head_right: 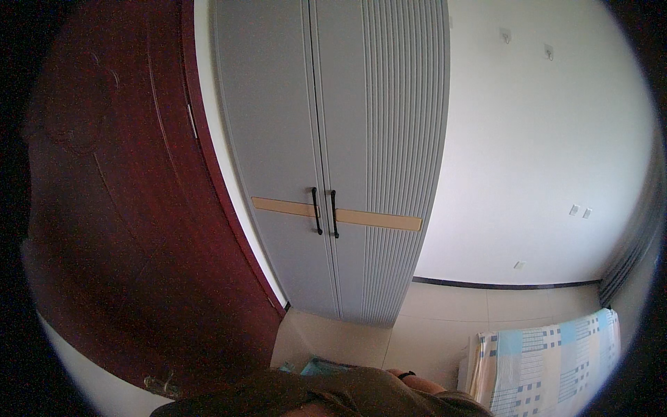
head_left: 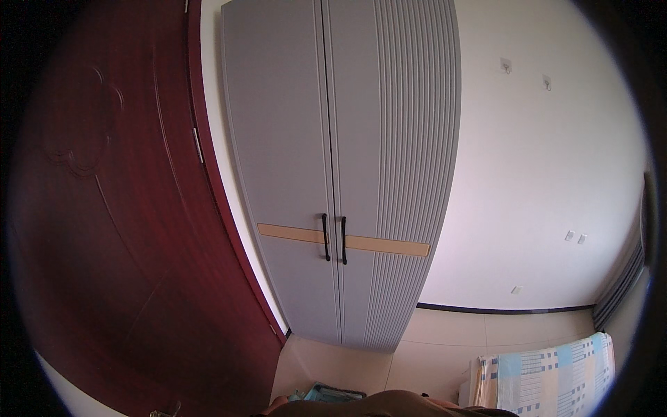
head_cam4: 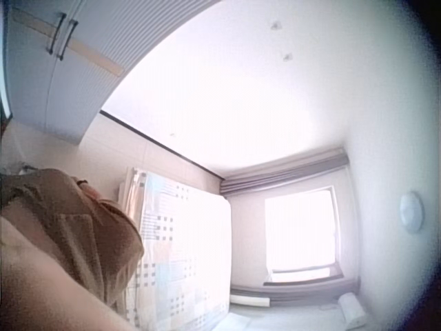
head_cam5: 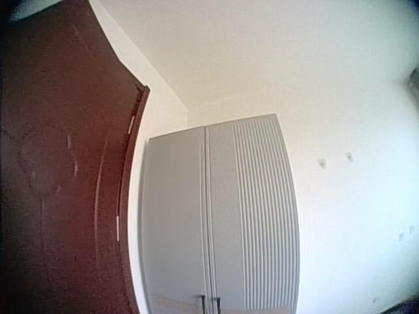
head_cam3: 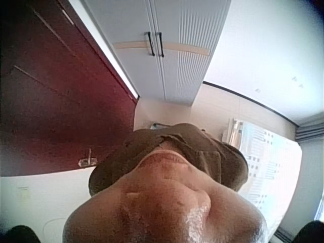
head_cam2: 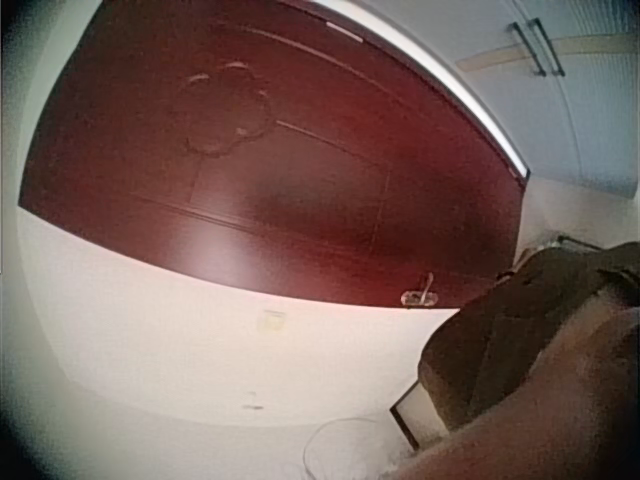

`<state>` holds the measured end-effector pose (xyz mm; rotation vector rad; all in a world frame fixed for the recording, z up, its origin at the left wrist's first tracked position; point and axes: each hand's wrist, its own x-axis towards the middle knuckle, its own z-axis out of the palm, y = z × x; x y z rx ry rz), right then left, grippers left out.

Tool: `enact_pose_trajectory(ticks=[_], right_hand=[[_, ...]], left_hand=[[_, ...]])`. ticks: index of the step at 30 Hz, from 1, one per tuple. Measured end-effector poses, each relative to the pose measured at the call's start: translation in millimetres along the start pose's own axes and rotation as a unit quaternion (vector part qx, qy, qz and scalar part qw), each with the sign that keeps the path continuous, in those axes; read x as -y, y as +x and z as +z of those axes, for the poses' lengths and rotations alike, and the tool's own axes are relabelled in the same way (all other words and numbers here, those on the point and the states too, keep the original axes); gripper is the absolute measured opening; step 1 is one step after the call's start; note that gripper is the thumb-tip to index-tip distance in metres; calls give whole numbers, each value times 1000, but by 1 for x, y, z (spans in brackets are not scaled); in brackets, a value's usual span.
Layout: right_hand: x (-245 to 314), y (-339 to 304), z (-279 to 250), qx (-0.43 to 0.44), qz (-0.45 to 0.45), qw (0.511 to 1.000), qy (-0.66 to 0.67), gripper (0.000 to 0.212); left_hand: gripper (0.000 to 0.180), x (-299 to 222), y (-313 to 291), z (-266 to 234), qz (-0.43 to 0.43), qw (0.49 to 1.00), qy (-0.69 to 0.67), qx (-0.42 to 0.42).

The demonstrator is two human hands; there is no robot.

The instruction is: The person sweeps the tiled floor of a bedroom using a blue broom and dustpan. They gather debris into the dustpan while moving around a bed and a wardrobe.

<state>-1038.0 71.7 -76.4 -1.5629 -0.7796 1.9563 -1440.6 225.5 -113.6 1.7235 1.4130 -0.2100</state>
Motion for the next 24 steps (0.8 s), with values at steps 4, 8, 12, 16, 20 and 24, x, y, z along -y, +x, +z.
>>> enact_pose_trajectory(ticks=[4,8,12,16,20,24], right_hand=[[-2,-1,-1,3,1,1000,-4,22],[-6,-1,-2,6,1,1000,-12,22],[-11,1,-2,16,-2,1000,-26,22],[-28,1,-4,23,-2,999,-41,22],[-54,1,-7,29,-4,998,-62,22],[-69,18,11,71,-30,991,-113,23]], left_hand=[[55,2,-4,2,-2,1000,-2,0],[56,8,-6,8,-7,1000,-6,2],[58,19,-17,13,-14,1000,-11,-3],[60,29,-31,24,2,999,-43,-4],[58,-3,-51,25,-26,999,5,-34],[53,87,-4,43,4,999,-46,12]])
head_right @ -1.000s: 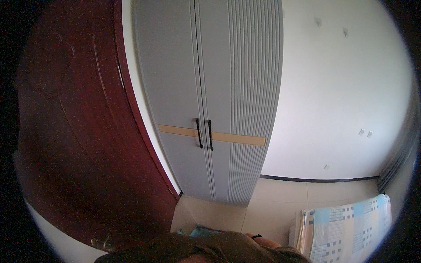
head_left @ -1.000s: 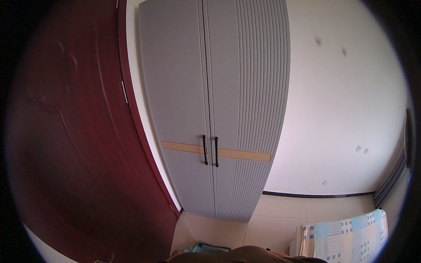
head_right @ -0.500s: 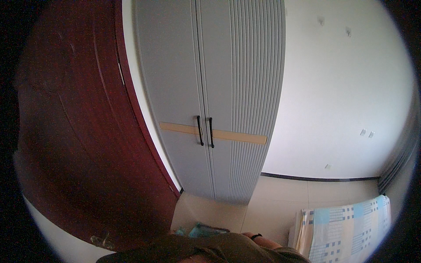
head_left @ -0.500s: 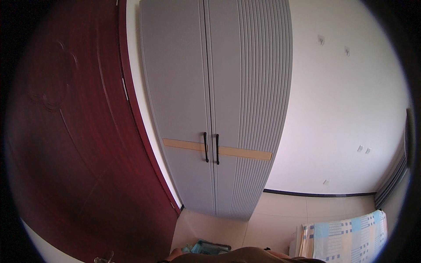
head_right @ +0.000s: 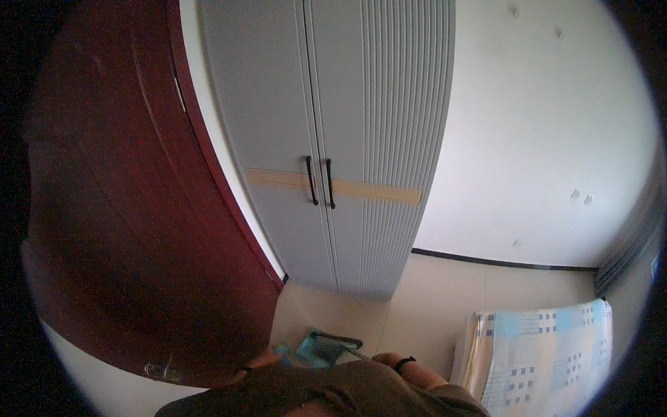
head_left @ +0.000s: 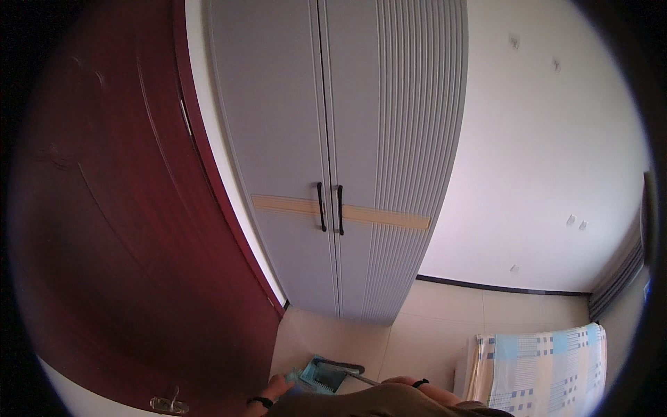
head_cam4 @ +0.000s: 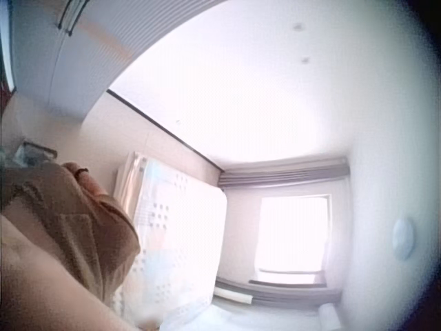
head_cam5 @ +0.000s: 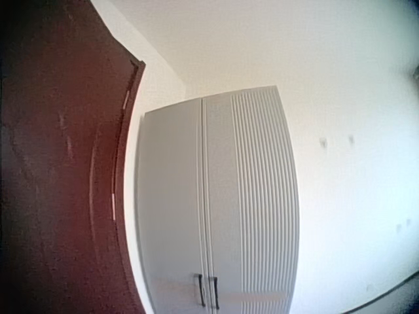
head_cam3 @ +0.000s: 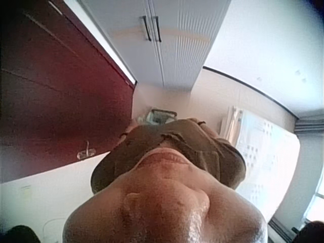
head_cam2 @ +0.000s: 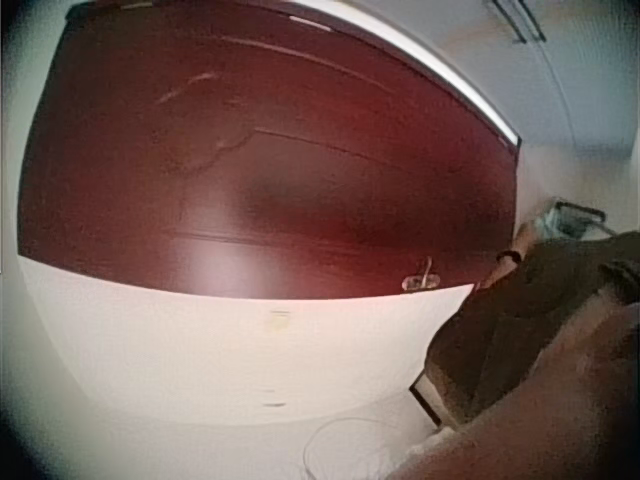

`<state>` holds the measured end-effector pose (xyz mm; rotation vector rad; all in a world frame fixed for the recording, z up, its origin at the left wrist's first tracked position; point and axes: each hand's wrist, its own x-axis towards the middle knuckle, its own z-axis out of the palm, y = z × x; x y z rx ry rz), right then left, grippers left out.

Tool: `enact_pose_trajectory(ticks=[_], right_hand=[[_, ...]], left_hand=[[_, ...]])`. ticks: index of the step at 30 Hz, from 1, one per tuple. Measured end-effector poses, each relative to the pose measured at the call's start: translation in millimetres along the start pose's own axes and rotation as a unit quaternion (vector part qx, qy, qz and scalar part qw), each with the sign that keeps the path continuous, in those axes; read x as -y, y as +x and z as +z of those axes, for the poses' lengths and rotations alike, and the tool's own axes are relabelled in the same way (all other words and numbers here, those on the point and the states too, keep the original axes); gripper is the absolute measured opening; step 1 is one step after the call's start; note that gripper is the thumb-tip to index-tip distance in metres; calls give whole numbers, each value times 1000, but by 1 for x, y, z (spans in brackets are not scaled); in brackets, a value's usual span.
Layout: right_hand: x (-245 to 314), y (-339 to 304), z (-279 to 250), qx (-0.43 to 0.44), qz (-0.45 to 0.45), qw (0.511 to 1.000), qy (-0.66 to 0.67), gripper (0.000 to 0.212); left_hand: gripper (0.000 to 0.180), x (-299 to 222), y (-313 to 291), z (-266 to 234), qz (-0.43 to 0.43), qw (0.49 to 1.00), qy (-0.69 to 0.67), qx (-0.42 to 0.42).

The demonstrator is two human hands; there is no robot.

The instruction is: The person sweeps the tiled floor of a bedroom using a blue broom and dustpan. They gather debris into the dustpan while moving around a bed and a wardrobe.

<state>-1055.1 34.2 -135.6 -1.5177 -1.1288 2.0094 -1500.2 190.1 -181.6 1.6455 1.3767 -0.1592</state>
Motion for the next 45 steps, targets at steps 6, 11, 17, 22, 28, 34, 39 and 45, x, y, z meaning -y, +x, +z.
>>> enact_pose_trajectory(ticks=[6,11,17,22,28,34,39,45], right_hand=[[-45,-11,-2,-5,-22,999,-43,23],[6,-12,15,36,109,960,-256,24],[-70,21,3,1,144,982,-125,18],[-72,11,20,-4,59,998,5,22],[-48,3,43,-60,204,975,-67,17],[-19,-42,50,-112,212,968,68,63],[-35,-110,44,-170,210,935,230,61],[-64,-168,56,-274,193,884,327,57]], left_hand=[[50,-90,-49,-16,54,997,39,-27],[45,-91,-65,-20,35,994,-4,-100],[45,-98,-49,-16,8,997,31,-66],[41,-33,-31,-4,-13,997,9,-76],[37,-95,-56,-8,-2,990,49,-131],[38,-76,-40,1,23,996,4,-88],[37,-89,-38,9,37,997,17,-72],[31,-107,-21,18,135,987,88,-13]])
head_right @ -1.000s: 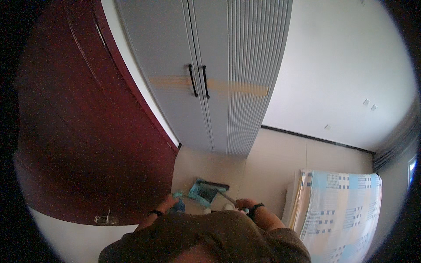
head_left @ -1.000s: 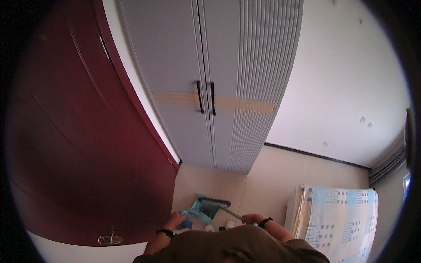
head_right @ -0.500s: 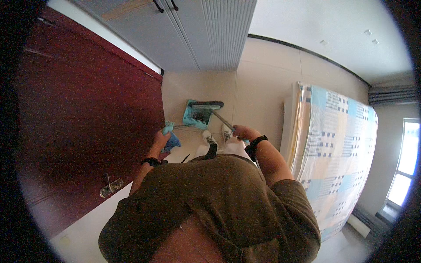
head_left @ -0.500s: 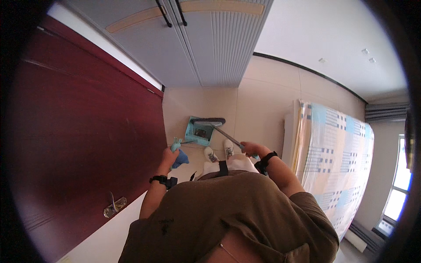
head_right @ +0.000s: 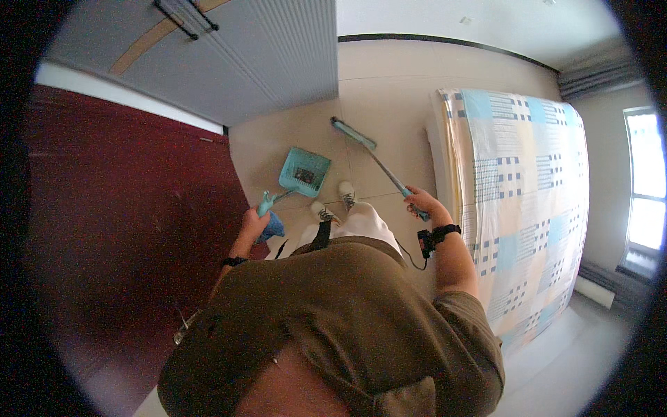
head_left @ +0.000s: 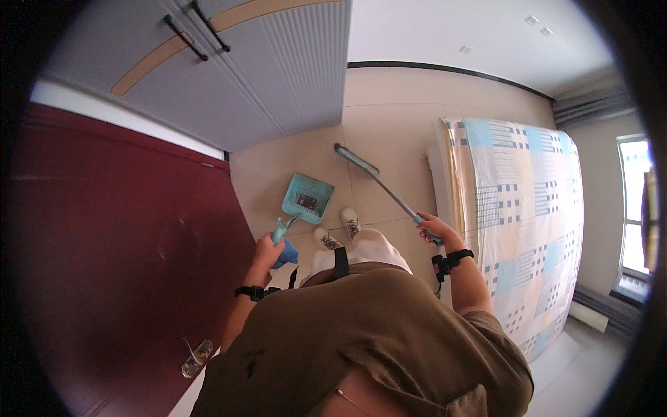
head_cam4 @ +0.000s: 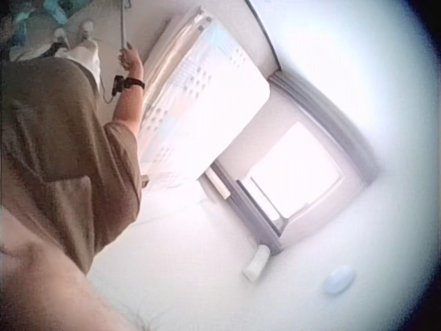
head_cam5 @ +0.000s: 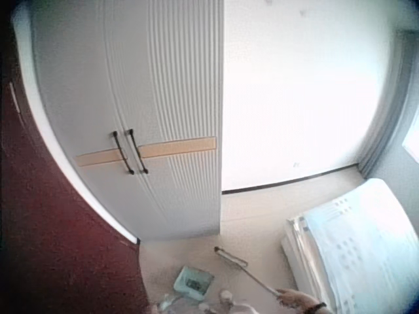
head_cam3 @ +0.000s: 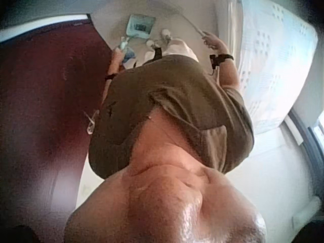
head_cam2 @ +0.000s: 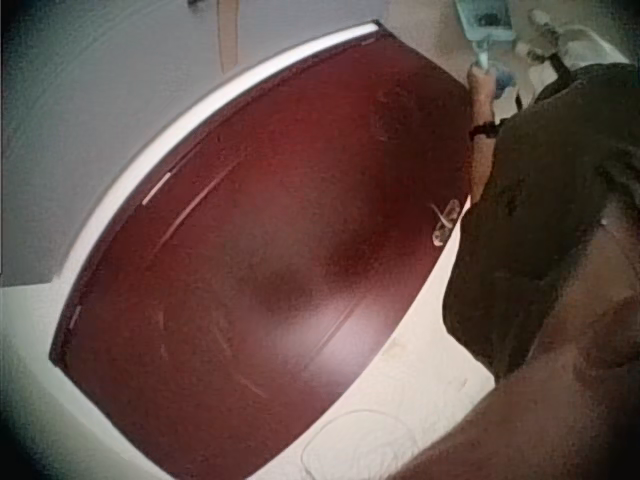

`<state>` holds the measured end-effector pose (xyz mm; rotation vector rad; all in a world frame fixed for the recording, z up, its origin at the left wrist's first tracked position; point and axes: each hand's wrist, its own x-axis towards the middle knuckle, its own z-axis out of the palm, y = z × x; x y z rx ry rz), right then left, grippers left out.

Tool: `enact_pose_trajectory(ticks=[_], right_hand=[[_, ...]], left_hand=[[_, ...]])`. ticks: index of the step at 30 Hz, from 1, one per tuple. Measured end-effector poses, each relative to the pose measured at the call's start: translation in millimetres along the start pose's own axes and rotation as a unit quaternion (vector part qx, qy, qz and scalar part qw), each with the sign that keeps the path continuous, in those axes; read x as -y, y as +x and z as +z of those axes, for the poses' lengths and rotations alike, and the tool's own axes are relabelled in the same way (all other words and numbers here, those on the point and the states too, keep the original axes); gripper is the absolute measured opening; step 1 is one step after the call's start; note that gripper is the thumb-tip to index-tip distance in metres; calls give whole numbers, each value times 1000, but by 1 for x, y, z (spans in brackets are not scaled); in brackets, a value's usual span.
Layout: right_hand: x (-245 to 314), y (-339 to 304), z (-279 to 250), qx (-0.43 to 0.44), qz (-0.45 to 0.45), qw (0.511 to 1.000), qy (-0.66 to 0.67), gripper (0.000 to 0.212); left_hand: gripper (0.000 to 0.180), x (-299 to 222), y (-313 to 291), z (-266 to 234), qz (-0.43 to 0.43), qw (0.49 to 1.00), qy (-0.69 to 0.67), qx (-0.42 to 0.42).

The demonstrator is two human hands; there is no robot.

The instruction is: The person sweeps the tiled floor of a bedroom using a blue broom and dustpan. They gather debris into the dustpan while moving around a bed and a wardrobe.

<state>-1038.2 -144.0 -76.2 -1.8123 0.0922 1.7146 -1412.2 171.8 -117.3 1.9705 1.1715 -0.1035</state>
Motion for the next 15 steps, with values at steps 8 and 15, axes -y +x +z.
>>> enact_pose_trajectory(ticks=[8,15], right_hand=[[-60,11,-33,-130,-47,975,175,32],[-82,73,-3,-153,-72,912,373,17]], left_hand=[[28,-60,10,-7,44,994,54,86],[29,-86,24,-6,80,981,108,140]])
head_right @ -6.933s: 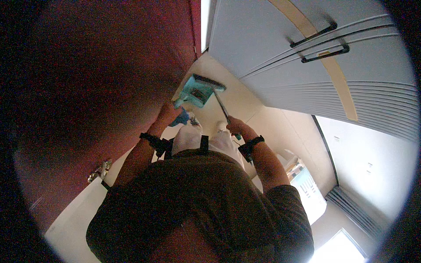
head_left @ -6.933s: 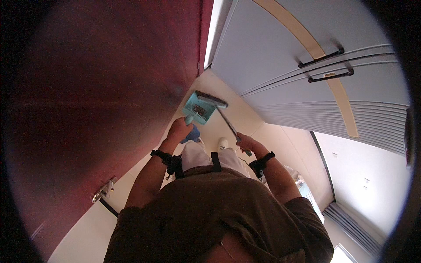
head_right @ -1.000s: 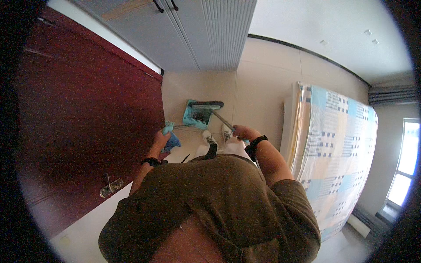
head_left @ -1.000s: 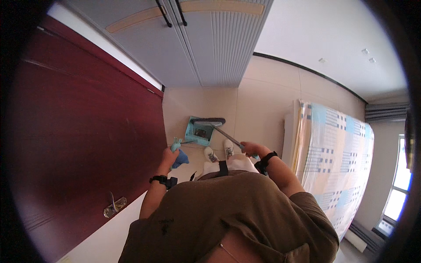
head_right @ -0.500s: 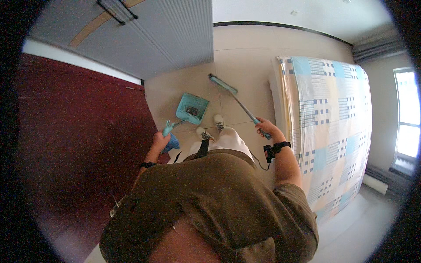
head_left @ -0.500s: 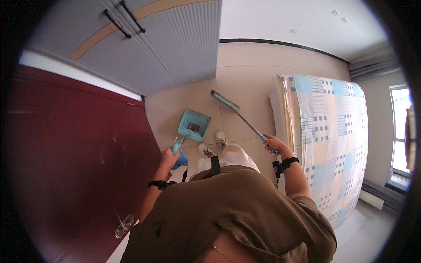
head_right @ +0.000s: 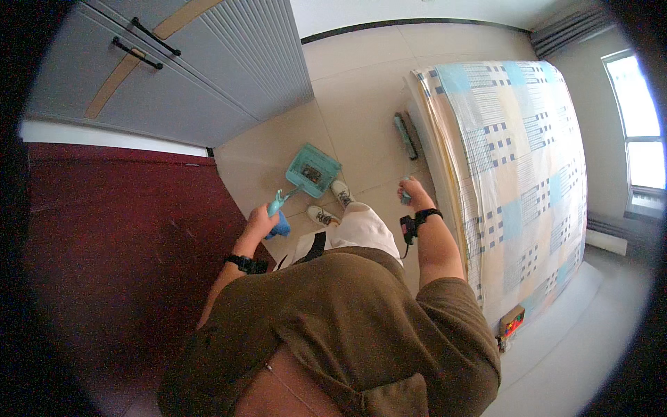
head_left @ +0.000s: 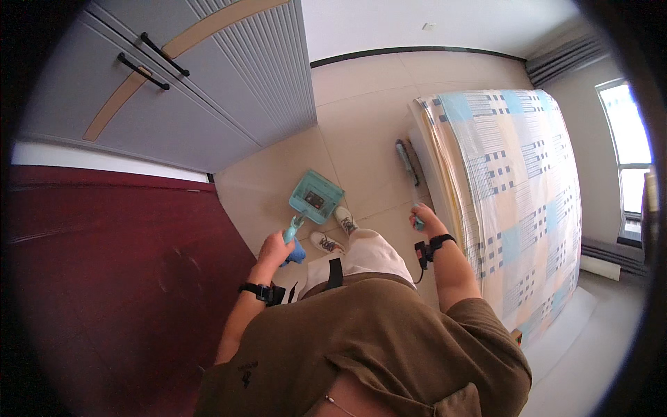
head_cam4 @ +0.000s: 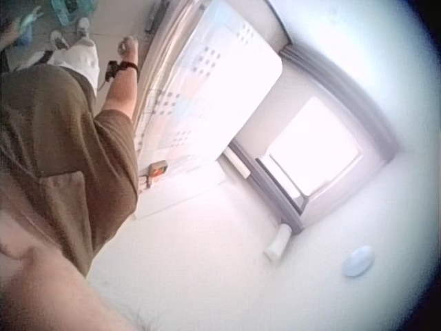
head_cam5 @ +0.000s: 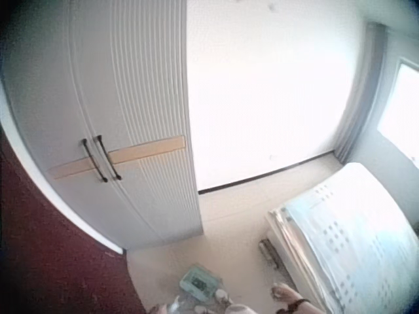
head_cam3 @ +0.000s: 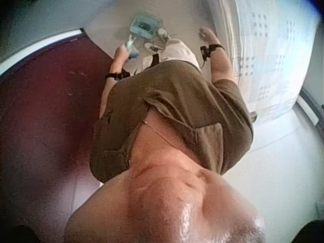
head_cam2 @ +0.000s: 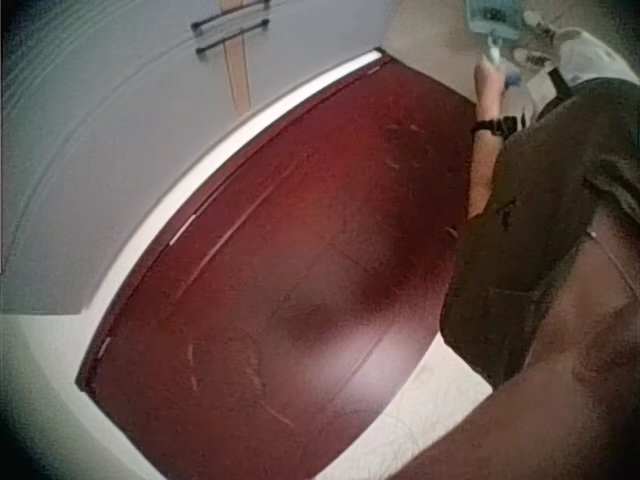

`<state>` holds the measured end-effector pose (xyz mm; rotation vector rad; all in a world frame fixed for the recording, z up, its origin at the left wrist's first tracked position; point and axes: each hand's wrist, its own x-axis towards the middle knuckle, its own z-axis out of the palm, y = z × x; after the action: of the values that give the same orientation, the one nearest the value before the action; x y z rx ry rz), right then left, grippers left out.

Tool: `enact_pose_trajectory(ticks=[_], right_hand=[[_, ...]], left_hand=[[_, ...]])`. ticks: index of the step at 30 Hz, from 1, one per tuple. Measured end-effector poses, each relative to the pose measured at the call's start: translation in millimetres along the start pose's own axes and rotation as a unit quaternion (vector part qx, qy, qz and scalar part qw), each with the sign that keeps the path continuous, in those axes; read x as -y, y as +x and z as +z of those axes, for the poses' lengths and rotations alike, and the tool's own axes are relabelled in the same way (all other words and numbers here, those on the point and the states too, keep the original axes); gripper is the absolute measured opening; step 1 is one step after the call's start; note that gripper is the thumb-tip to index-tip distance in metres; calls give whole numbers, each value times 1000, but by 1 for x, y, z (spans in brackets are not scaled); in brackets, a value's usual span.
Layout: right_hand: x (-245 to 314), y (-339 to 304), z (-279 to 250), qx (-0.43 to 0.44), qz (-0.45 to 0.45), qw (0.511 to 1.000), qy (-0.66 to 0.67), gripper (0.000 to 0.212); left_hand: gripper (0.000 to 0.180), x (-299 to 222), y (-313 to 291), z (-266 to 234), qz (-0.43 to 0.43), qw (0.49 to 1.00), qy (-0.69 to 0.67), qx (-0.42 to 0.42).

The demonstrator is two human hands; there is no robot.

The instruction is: The person sweeps the tiled floor of a bedroom using a blue broom and dustpan. They gather debris into the dustpan while moving around a bed and a wardrobe.

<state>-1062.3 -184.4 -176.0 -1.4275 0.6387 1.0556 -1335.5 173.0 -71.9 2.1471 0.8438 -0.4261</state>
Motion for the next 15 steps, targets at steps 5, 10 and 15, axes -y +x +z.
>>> enact_pose_trajectory(ticks=[5,10,15], right_hand=[[-31,-27,48,34,-8,975,-221,23],[-38,-58,68,115,28,954,-277,18],[-7,-98,70,181,80,945,-259,29]], left_hand=[[31,4,14,-5,27,999,21,4],[31,2,25,-9,35,999,8,-1],[31,4,30,-9,44,999,11,-13]])
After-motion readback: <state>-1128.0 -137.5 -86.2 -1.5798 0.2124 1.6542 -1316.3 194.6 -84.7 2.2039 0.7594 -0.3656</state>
